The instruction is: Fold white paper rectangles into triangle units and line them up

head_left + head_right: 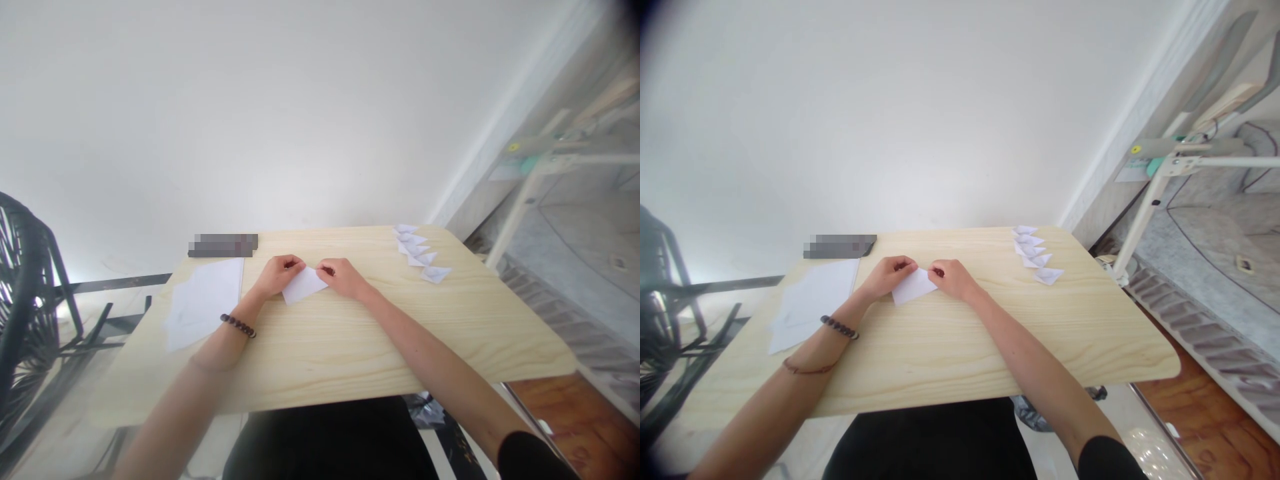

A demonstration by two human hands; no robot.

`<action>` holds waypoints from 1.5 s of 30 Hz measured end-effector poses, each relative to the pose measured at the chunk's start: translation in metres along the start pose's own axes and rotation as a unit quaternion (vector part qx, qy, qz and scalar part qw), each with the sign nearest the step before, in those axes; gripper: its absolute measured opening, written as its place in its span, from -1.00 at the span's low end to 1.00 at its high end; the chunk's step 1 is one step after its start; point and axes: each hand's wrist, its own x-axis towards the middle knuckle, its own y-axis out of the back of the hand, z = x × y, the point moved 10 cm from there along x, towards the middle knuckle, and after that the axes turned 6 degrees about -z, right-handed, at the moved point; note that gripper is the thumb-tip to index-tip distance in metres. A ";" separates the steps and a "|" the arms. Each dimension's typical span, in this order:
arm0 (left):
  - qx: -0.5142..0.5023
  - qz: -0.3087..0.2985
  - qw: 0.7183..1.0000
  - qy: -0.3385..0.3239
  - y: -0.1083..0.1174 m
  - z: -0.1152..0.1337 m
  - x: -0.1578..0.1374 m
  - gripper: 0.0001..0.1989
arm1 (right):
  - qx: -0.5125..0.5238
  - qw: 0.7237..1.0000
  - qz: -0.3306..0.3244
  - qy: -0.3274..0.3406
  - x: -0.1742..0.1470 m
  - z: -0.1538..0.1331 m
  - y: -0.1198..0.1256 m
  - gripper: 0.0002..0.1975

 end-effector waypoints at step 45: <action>-0.070 0.007 0.996 0.055 -0.001 -0.006 -0.008 -0.62 | 0.015 1.000 -0.007 -0.023 -0.003 0.009 0.004 -0.78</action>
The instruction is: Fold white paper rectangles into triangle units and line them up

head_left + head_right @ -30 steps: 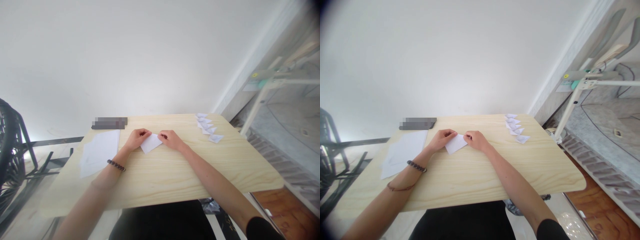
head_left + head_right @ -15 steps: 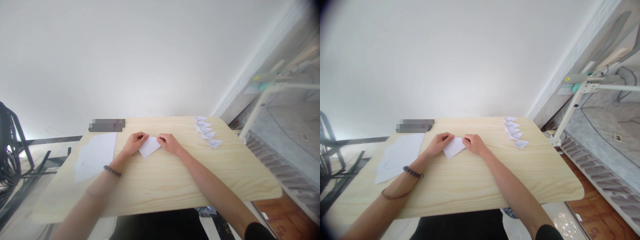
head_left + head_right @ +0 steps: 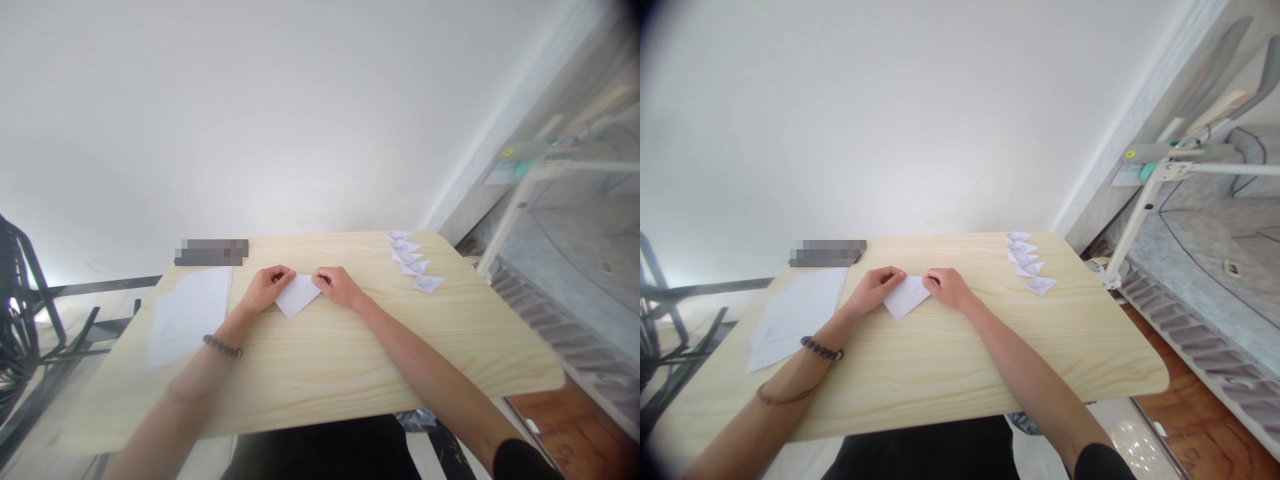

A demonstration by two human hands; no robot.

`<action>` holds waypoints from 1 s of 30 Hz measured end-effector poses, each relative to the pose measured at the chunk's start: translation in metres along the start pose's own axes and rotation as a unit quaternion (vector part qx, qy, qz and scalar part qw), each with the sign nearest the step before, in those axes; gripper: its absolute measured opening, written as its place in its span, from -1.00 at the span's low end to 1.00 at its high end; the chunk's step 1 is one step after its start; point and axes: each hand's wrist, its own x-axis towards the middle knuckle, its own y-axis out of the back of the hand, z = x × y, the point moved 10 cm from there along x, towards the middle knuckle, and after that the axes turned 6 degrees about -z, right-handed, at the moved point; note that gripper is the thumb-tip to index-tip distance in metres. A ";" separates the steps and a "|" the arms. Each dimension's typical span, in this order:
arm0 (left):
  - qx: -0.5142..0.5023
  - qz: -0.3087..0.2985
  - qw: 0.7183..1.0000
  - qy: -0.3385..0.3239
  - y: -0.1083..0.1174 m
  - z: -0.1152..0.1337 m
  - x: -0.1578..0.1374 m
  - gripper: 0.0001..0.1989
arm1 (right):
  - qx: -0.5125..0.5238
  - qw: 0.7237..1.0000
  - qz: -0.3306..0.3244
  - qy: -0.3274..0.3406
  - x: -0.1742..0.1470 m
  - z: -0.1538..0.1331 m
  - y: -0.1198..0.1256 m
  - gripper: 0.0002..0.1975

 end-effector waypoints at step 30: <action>0.020 -0.037 0.999 -0.019 -0.010 0.001 0.000 -0.66 | 0.047 0.997 -0.059 0.019 0.001 0.000 -0.006 -0.77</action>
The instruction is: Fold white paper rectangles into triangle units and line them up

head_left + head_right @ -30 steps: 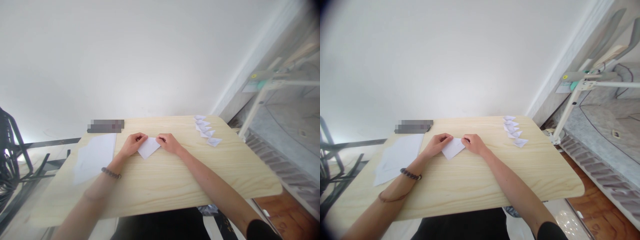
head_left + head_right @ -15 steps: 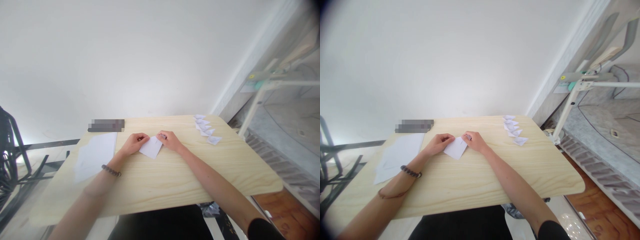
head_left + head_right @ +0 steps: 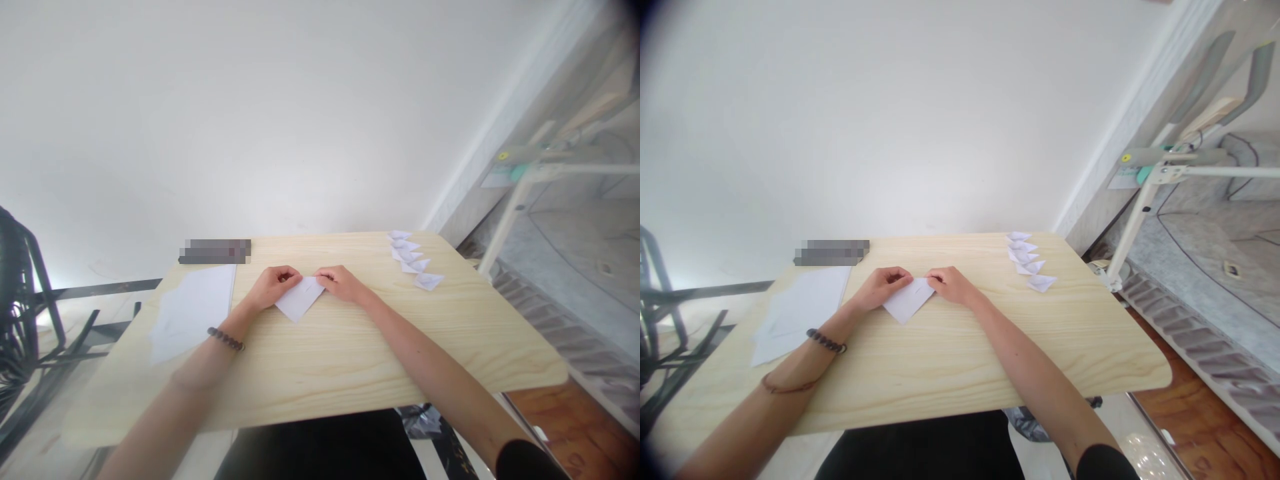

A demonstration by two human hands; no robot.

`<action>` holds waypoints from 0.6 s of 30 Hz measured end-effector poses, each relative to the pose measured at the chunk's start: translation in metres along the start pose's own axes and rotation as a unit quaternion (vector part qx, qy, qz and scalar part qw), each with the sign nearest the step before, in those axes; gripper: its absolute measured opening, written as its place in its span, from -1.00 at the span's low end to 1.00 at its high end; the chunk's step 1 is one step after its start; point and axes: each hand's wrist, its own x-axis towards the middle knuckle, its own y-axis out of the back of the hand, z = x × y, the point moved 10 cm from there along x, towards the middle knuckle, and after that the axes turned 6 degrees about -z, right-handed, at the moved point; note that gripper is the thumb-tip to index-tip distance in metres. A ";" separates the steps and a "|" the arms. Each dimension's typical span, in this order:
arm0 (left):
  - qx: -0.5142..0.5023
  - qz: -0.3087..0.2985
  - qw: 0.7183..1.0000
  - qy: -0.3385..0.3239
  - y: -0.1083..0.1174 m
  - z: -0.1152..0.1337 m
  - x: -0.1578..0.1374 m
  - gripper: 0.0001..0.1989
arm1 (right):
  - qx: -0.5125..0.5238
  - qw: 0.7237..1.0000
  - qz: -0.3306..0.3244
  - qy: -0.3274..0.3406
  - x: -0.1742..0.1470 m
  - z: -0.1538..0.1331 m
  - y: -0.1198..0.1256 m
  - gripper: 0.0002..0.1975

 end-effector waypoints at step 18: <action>0.012 0.014 1.000 -0.014 0.007 -0.003 0.002 -0.68 | 0.006 1.000 0.008 -0.011 -0.001 0.003 0.001 -0.76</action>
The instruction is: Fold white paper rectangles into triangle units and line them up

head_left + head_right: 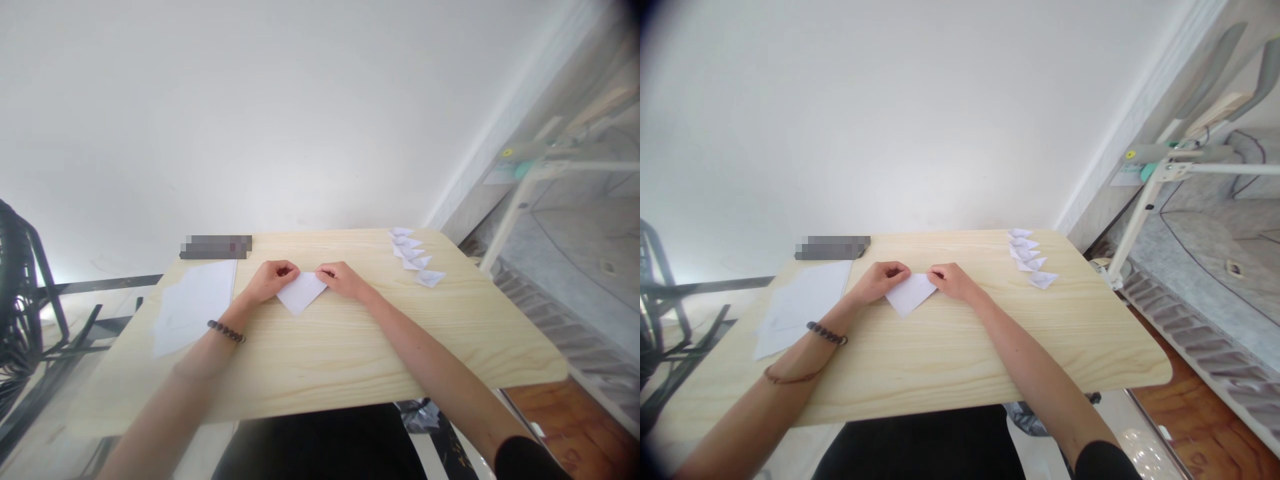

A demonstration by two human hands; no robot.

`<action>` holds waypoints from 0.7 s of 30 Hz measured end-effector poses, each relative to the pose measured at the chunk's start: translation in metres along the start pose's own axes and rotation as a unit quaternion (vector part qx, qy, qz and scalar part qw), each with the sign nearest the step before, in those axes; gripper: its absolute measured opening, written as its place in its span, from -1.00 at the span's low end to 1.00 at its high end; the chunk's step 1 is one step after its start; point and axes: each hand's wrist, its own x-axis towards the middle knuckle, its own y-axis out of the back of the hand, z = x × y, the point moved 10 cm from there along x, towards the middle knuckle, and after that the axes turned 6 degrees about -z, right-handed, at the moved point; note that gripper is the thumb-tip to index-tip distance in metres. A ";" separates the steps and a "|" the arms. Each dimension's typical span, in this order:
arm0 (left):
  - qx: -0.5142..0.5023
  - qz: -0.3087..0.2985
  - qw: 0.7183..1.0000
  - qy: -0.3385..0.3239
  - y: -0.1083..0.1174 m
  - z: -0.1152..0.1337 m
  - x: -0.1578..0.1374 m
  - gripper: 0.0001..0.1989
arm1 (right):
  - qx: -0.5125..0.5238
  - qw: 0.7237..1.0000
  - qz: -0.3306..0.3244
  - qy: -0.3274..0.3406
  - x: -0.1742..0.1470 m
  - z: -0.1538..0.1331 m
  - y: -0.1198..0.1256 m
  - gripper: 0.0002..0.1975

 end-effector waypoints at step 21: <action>-0.037 0.026 0.999 -0.010 0.009 0.004 -0.001 -0.64 | 0.088 0.995 0.038 -0.020 -0.001 0.012 0.010 -0.72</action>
